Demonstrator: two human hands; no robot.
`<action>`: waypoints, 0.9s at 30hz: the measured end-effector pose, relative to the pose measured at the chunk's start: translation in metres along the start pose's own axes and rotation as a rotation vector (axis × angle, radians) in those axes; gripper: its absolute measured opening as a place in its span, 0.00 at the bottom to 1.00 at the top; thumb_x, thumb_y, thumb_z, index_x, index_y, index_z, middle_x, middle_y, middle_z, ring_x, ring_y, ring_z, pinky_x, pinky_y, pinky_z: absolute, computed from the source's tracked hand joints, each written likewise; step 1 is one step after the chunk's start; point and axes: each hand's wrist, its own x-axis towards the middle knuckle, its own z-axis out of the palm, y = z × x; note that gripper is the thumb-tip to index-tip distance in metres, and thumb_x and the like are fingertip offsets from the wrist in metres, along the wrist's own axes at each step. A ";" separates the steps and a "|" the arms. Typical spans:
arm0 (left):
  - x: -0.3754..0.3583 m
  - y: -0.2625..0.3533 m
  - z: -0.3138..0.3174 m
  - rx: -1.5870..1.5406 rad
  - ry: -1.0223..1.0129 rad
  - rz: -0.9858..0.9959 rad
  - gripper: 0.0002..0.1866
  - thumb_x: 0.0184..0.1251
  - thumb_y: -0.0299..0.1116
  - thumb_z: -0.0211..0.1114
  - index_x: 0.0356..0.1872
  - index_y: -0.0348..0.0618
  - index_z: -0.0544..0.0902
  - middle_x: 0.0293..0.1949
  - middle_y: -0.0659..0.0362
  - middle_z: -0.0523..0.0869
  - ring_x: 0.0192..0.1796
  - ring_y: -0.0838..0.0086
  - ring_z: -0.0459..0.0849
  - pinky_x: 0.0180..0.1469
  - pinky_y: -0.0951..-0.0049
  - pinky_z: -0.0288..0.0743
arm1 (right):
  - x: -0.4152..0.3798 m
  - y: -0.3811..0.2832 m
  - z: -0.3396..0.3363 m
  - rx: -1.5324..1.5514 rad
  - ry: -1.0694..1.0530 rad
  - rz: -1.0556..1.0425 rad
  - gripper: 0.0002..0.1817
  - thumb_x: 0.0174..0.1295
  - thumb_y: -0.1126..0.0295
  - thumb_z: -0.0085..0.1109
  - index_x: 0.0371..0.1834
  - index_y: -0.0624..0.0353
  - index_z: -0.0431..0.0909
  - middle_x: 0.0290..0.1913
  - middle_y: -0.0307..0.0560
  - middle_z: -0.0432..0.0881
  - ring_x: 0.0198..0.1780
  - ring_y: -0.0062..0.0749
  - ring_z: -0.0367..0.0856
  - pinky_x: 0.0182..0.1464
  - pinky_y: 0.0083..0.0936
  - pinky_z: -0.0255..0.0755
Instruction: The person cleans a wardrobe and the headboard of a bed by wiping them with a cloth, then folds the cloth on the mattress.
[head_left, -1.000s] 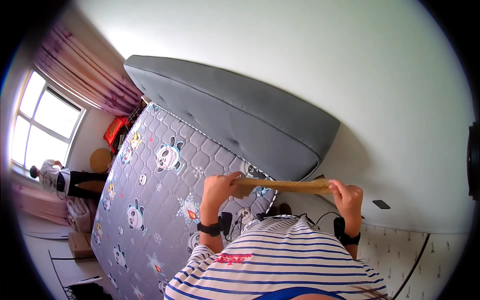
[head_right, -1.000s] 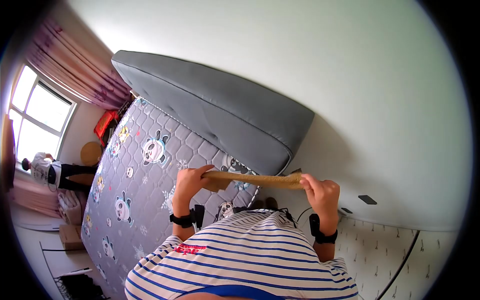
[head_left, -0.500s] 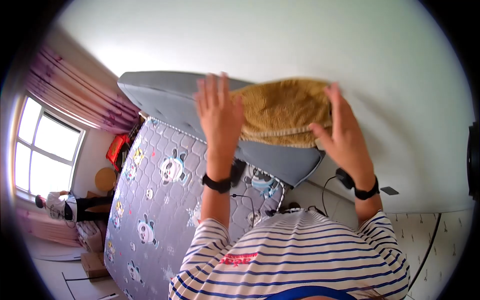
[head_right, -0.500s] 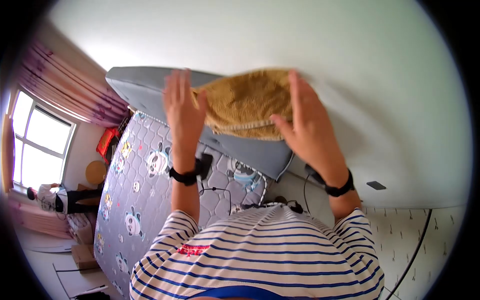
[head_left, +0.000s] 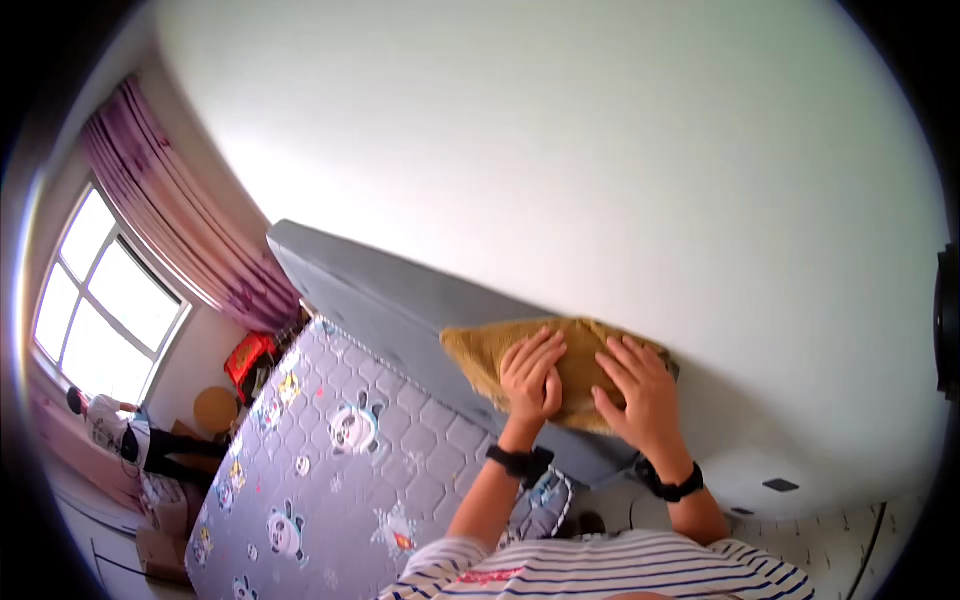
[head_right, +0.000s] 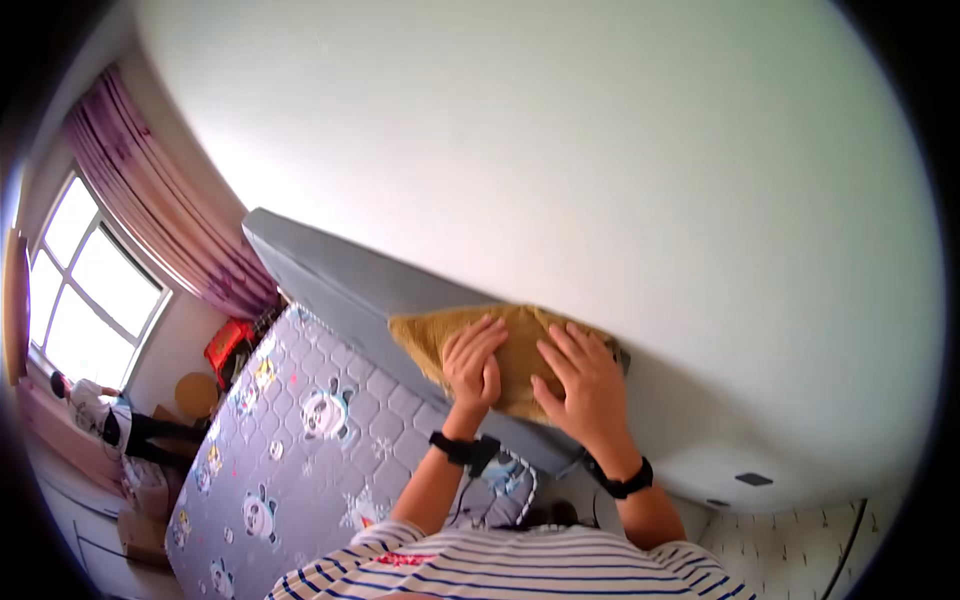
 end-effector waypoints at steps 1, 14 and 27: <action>-0.001 0.000 0.001 0.011 0.009 0.006 0.15 0.58 0.26 0.51 0.38 0.39 0.87 0.47 0.55 0.89 0.57 0.62 0.85 0.62 0.63 0.68 | 0.000 0.001 0.000 0.007 0.012 -0.010 0.22 0.57 0.63 0.64 0.55 0.57 0.81 0.63 0.50 0.77 0.66 0.47 0.72 0.68 0.44 0.63; -0.012 -0.005 0.002 0.015 0.030 0.031 0.16 0.53 0.24 0.53 0.39 0.41 0.87 0.48 0.57 0.89 0.57 0.65 0.85 0.61 0.62 0.70 | -0.010 0.002 0.006 -0.087 0.106 -0.048 0.24 0.59 0.54 0.63 0.51 0.61 0.83 0.59 0.59 0.79 0.64 0.51 0.73 0.63 0.42 0.69; -0.014 0.015 -0.002 0.093 -0.009 -0.141 0.12 0.58 0.24 0.56 0.38 0.44 0.87 0.46 0.60 0.90 0.56 0.69 0.85 0.61 0.66 0.68 | -0.024 0.011 0.021 -0.092 0.235 -0.108 0.20 0.64 0.57 0.59 0.51 0.62 0.83 0.54 0.53 0.83 0.60 0.46 0.77 0.62 0.41 0.70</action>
